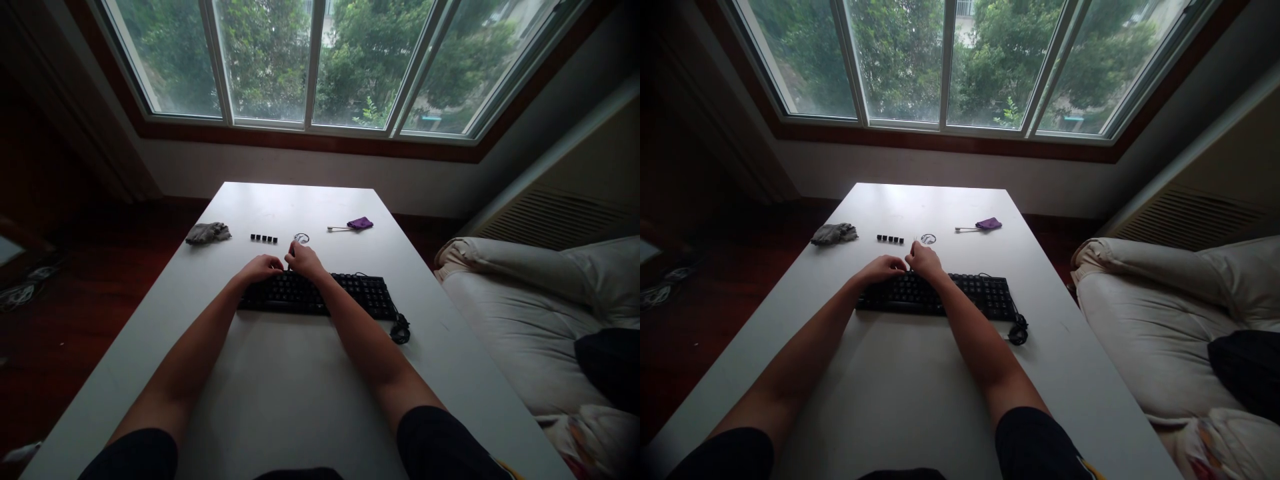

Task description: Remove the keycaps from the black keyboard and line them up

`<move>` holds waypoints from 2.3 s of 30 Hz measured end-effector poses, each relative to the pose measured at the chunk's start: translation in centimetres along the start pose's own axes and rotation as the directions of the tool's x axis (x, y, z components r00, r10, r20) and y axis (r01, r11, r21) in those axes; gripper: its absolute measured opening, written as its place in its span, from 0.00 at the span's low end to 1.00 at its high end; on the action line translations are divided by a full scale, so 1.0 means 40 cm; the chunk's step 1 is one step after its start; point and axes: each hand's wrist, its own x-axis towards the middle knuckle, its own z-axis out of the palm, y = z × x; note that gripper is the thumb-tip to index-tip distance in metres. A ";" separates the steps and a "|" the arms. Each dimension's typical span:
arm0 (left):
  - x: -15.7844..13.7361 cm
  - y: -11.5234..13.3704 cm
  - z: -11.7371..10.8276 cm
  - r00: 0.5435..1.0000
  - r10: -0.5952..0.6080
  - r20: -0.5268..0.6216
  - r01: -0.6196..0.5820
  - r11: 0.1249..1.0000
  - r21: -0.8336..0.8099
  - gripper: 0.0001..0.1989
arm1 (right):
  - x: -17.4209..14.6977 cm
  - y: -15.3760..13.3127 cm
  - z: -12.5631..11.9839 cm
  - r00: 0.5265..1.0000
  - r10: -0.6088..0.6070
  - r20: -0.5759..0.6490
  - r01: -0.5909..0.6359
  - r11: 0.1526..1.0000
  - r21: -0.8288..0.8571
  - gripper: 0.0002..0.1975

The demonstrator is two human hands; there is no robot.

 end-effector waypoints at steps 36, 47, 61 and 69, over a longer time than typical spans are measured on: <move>0.001 -0.009 -0.001 0.999 -0.034 -0.036 0.034 0.999 -0.003 0.10 | -0.086 -0.046 -0.143 0.963 -0.104 -0.249 0.158 0.965 0.209 0.07; -0.002 0.074 -0.006 0.987 0.047 -0.157 -0.128 0.819 -0.559 0.20 | -0.082 -0.032 -0.167 0.943 -0.256 -0.213 0.322 0.864 0.387 0.05; -0.005 0.072 -0.001 0.990 -0.119 -0.081 0.029 0.715 -0.698 0.21 | -0.053 0.014 -0.134 0.920 -0.376 -0.110 0.381 0.795 0.472 0.06; -0.004 0.065 0.009 0.991 -0.120 -0.058 0.032 0.637 -0.770 0.22 | -0.051 0.021 -0.130 0.933 -0.336 -0.127 0.352 0.790 0.502 0.06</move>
